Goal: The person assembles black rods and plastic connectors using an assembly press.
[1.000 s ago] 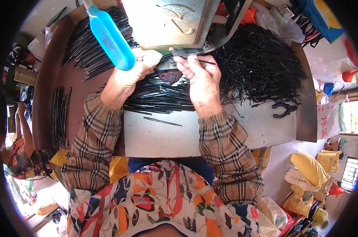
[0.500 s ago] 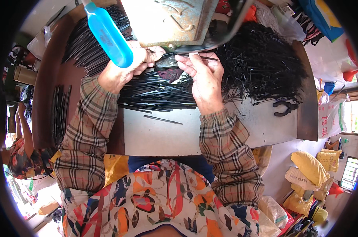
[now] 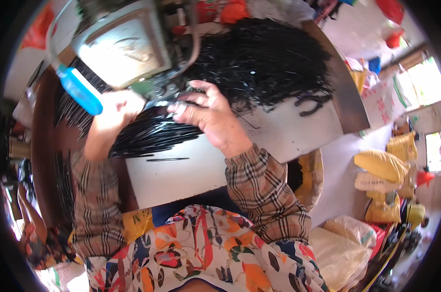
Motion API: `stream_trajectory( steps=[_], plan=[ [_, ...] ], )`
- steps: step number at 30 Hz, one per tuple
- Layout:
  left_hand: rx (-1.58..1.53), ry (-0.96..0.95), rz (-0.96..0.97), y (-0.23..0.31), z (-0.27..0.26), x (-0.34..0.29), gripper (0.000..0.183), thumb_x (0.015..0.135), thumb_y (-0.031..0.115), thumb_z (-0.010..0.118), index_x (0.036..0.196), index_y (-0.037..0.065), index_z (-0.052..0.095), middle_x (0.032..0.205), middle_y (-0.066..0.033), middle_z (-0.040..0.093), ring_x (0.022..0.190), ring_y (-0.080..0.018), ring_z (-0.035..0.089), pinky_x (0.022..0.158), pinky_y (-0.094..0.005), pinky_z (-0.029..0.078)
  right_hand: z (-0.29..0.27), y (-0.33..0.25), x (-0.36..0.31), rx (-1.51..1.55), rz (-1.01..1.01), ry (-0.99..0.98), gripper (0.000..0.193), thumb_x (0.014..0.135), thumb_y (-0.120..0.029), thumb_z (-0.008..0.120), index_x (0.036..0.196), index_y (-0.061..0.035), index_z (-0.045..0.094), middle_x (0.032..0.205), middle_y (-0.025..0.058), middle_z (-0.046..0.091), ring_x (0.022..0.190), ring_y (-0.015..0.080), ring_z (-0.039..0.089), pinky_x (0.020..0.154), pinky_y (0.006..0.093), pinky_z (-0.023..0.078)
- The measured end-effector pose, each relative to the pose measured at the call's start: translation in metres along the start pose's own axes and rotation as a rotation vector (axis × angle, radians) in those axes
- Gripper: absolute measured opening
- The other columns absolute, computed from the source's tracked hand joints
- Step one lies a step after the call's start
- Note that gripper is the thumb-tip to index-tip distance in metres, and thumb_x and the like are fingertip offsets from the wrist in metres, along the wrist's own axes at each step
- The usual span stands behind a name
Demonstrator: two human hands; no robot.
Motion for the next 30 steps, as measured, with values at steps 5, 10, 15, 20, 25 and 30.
stream_trajectory(
  steps=[5, 10, 15, 20, 25, 30],
  plan=[
    [0.021, -0.047, -0.421, 0.029, 0.025, -0.036, 0.013, 0.078, 0.005, 0.069, 0.086, -0.002, 0.063, 0.066, -0.002, 0.057, 0.047, -0.0065, 0.049, 0.038, -0.0193, 0.034, -0.017, -0.007, -0.044, -0.167, 0.027, -0.05, 0.017, 0.092, -0.007, 0.062, 0.105, 0.0007, 0.057, 0.095, 0.0081, 0.062, 0.087, 0.0157, 0.067, 0.08, 0.0272, 0.055],
    [-0.323, 0.199, -0.3, 0.016, 0.037, -0.066, 0.014, 0.088, 0.01, 0.064, 0.093, -0.003, 0.062, 0.071, -0.0043, 0.056, 0.054, -0.0114, 0.05, 0.047, -0.0245, 0.037, -0.013, -0.004, -0.068, -0.234, -0.025, -0.046, 0.009, 0.092, -0.006, 0.061, 0.098, -0.0002, 0.059, 0.088, 0.007, 0.065, 0.082, 0.0132, 0.067, 0.075, 0.0249, 0.055],
    [-0.481, 0.233, -0.124, 0.015, 0.045, -0.085, 0.017, 0.091, 0.016, 0.063, 0.093, 0.0, 0.062, 0.089, -0.0064, 0.056, 0.07, -0.0139, 0.051, 0.058, -0.0259, 0.039, -0.071, -0.053, -0.092, -0.402, -0.274, -0.104, 0.012, 0.087, -0.008, 0.068, 0.096, -0.0022, 0.063, 0.084, 0.0095, 0.063, 0.073, 0.0124, 0.061, 0.058, 0.0212, 0.051],
    [-0.56, 0.172, 0.024, 0.02, 0.06, -0.076, 0.024, 0.094, 0.024, 0.06, 0.089, 0.001, 0.058, 0.088, -0.0064, 0.053, 0.084, -0.019, 0.049, 0.08, -0.0328, 0.038, -0.07, -0.055, -0.107, 0.198, -0.261, -0.629, 0.038, 0.081, -0.027, 0.078, 0.096, 0.0032, 0.061, 0.081, 0.0131, 0.061, 0.066, 0.0167, 0.056, 0.045, 0.0215, 0.046],
    [-0.701, 0.159, -0.048, 0.018, 0.061, -0.079, 0.023, 0.094, 0.025, 0.06, 0.089, 0.002, 0.056, 0.086, -0.0059, 0.052, 0.084, -0.0205, 0.048, 0.081, -0.0355, 0.039, -0.062, -0.037, -0.093, 0.216, -0.153, -0.843, 0.055, 0.072, -0.032, 0.084, 0.101, 0.0064, 0.057, 0.088, 0.0159, 0.061, 0.074, 0.0178, 0.056, 0.048, 0.0214, 0.049],
    [-0.721, 0.198, -0.143, 0.012, 0.062, -0.085, 0.021, 0.095, 0.023, 0.06, 0.09, 0.003, 0.055, 0.086, -0.0061, 0.053, 0.078, -0.0187, 0.051, 0.076, -0.034, 0.043, -0.054, -0.033, -0.092, 0.273, -0.139, -0.91, 0.054, 0.072, -0.023, 0.085, 0.106, 0.0066, 0.055, 0.094, 0.0159, 0.06, 0.079, 0.0166, 0.054, 0.053, 0.0194, 0.05]
  ],
)
Point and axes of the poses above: each hand's wrist, its own x-axis towards the middle knuckle, its own z-axis out of the palm, y = z × x, the point moved 4 cm from there along x, towards the middle knuckle
